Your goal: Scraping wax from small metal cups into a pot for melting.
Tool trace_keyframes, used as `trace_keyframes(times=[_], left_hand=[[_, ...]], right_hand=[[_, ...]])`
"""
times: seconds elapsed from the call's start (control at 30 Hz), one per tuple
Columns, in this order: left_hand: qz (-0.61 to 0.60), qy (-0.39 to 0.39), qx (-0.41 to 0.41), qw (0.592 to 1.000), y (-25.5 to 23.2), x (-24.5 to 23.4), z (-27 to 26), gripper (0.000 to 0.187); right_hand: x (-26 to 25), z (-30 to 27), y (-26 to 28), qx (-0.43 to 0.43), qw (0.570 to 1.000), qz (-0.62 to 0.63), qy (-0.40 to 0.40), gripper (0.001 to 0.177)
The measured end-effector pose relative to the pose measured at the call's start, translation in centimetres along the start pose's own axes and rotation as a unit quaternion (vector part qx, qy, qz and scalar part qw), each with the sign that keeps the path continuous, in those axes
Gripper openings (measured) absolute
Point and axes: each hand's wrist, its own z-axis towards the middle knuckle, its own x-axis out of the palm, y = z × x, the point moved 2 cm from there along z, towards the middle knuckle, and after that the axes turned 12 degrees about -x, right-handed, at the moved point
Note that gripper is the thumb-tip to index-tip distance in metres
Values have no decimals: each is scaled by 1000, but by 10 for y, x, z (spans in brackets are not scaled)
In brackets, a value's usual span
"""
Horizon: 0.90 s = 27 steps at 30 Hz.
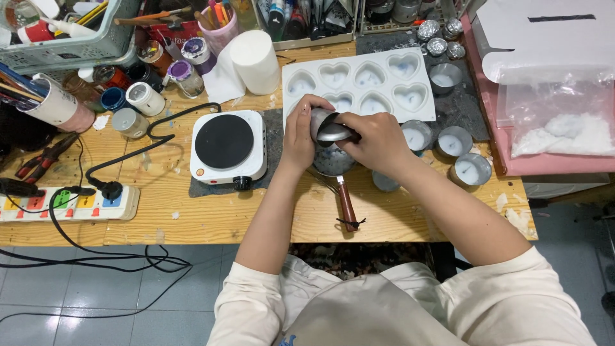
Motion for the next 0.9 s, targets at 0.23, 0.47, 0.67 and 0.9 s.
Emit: trace_keyframes(times=[0.23,0.47,0.67,0.9], left_hand=[[-22,-19,-51,998,8,-4,3,56],[-68,-55,-140,986,27,-31,10,49],[-131,22,-169,977,5,-24,10,51],[59,10,-82,995,-7,-13,10,66]], right_hand=[[9,-19,-24,1,995,86,-43,27],[9,-32,-48,181,919,331,-110,14],[-20,-30,-47,282,880,349,-157,14],[-34,-39,-60,303,817,431,-235,14]])
